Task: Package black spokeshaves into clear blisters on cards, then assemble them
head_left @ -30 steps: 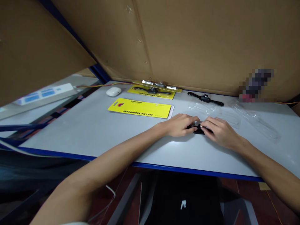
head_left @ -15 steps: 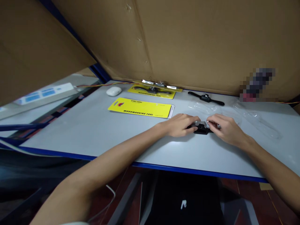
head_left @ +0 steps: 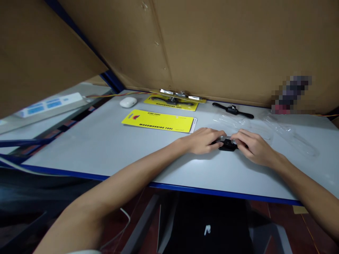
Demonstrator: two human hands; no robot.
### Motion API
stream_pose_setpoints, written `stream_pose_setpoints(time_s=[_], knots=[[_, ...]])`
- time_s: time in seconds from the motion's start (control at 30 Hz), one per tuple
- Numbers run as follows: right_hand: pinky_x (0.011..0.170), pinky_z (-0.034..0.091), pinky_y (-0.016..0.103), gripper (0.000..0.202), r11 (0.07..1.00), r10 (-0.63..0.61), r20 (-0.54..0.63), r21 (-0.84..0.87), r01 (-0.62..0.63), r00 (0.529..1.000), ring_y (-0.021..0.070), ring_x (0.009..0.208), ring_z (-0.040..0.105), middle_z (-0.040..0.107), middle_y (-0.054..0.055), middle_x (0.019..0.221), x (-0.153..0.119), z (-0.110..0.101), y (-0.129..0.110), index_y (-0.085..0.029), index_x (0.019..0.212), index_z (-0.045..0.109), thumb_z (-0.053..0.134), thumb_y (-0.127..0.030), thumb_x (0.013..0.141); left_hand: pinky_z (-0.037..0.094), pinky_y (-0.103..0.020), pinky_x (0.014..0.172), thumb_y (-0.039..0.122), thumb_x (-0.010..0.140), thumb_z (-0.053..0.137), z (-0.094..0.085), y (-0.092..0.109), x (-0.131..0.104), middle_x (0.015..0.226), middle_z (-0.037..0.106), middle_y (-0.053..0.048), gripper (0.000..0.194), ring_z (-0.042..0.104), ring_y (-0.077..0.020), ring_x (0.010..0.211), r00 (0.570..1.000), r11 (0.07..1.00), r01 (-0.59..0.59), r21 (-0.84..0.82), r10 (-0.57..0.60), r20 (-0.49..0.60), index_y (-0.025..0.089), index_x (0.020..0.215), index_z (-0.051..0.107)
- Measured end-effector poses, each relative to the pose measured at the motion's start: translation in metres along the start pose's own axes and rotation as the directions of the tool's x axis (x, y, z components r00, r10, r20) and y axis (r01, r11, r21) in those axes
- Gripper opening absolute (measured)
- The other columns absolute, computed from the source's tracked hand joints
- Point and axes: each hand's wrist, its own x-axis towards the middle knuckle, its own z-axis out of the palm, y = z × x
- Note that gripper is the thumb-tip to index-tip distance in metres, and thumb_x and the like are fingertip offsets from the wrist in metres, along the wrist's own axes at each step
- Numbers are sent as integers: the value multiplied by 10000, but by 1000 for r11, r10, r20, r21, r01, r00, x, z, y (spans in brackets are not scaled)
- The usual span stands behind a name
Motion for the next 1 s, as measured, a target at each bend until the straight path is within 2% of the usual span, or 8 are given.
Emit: stream_pose_setpoints(time_s=[0.2,0.33,0.63,1.0], knots=[[720,475,327,179,993,71,-7,100,-70,997,178,798,626,690,36,936,2,5,-4,-221,1068,591,451,-112,1045,447,-367,737,372,1017,357,-1,1,0,1029,748,-112,381,680,-271,895,1000,1000,3,7,-3,11,170,1235,597],[720,470,330,160,990,72,12,124,-73,997,176,807,635,708,34,947,1,5,-5,-229,1058,584,460,-128,1050,446,-365,741,362,1025,356,0,0,0,1027,749,-105,356,678,-266,897,1000,1000,-16,-10,16,-2,177,1211,597],[714,464,327,113,986,69,63,145,-78,996,167,777,605,679,20,904,2,4,-6,-238,1035,566,477,-177,1067,421,-354,703,373,1022,358,0,-1,0,1016,747,-98,342,664,-253,855,1000,999,-28,-15,28,-12,184,1180,596],[703,460,332,111,976,143,106,147,-157,984,169,760,582,659,26,897,3,9,-8,-242,1005,530,453,-210,1079,395,-364,689,391,1000,372,-1,2,0,973,740,-90,342,652,-256,833,1000,1000,-10,-12,10,-4,186,1157,595]])
